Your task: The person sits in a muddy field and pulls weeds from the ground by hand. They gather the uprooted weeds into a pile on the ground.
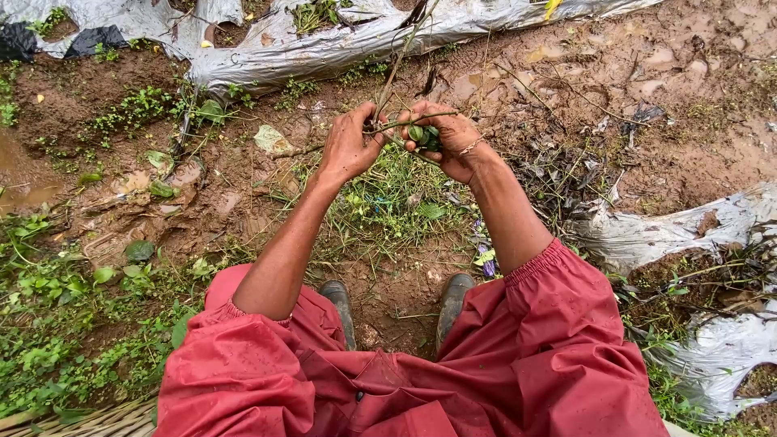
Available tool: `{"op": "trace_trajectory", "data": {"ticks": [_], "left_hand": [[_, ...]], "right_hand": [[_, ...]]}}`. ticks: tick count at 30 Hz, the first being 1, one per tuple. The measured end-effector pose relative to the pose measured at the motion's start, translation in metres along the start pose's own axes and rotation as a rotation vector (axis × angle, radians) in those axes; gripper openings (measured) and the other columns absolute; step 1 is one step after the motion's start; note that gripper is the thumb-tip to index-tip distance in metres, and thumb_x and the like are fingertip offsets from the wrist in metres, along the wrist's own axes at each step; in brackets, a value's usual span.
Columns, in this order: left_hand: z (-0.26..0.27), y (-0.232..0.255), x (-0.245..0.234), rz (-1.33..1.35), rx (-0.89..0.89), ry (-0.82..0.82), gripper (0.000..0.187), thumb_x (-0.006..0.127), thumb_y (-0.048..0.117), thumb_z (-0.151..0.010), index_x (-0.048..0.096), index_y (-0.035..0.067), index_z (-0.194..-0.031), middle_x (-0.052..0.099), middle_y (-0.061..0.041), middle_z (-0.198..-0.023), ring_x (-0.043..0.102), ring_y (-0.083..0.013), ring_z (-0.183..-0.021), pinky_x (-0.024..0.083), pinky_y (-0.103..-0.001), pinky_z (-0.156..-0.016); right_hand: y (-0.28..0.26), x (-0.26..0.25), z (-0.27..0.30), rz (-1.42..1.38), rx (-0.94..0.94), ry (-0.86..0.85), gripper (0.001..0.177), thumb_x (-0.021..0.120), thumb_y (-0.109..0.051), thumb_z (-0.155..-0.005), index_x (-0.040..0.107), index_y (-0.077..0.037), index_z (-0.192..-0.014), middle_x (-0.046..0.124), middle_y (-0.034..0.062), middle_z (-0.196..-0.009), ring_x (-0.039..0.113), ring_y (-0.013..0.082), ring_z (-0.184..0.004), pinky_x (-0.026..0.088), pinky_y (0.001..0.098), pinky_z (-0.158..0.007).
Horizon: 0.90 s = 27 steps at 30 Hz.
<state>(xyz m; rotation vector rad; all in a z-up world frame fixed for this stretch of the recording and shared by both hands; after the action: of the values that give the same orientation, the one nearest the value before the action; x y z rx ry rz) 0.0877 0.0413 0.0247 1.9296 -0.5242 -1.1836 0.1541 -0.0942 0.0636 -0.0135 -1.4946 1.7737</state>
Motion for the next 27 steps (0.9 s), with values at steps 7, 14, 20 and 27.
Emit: {"op": "trace_trajectory", "data": {"ticks": [7, 14, 20, 27], "left_hand": [[0.003, 0.005, -0.004, -0.008, 0.034, -0.01, 0.016, 0.071, 0.006, -0.085, 0.069, 0.01, -0.101, 0.073, -0.017, -0.084, 0.07, -0.0372, -0.078, 0.055, -0.045, -0.074], [0.003, 0.013, -0.004, -0.021, 0.037, -0.016, 0.015, 0.071, 0.007, -0.086, 0.068, 0.01, -0.101, 0.072, -0.017, -0.084, 0.07, -0.0368, -0.079, 0.054, -0.046, -0.074], [0.005, 0.009, 0.001, -0.034, 0.036, -0.031, 0.011, 0.07, 0.01, -0.091, 0.069, 0.011, -0.102, 0.072, -0.015, -0.085, 0.07, -0.0348, -0.08, 0.055, -0.046, -0.075], [0.006, 0.022, -0.003, -0.09, 0.026, -0.041, 0.009, 0.067, 0.011, -0.096, 0.069, 0.012, -0.104, 0.07, -0.012, -0.087, 0.07, -0.0322, -0.083, 0.054, -0.047, -0.079]], "right_hand": [[0.007, -0.006, -0.005, 0.017, 0.008, -0.027, 0.011, 0.061, -0.009, -0.088, 0.064, -0.008, -0.098, 0.069, 0.015, -0.075, 0.071, 0.02, -0.06, 0.038, 0.0124, -0.034], [0.008, -0.008, -0.008, 0.055, -0.016, -0.039, 0.012, 0.06, -0.006, -0.086, 0.067, -0.002, -0.094, 0.067, 0.0161, -0.072, 0.07, 0.0184, -0.058, 0.039, 0.0127, -0.033], [0.009, -0.006, -0.008, 0.067, -0.051, -0.029, 0.011, 0.057, -0.003, -0.087, 0.069, -0.001, -0.089, 0.067, 0.0166, -0.072, 0.07, 0.0202, -0.061, 0.038, 0.0124, -0.035], [0.007, -0.005, -0.006, 0.13, -0.064, -0.024, 0.011, 0.056, -0.005, -0.089, 0.068, -0.004, -0.089, 0.067, 0.0129, -0.073, 0.07, 0.0195, -0.062, 0.039, 0.0141, -0.037]]}}
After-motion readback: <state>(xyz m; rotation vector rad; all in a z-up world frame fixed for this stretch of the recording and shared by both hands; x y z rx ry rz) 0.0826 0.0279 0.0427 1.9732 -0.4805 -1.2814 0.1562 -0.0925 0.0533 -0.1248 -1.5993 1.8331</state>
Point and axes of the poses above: each hand's wrist, its own z-axis away from the middle knuckle, its own x-axis out of the palm, y = z × x, the point moved 10 cm from there along -z, towards the middle knuckle
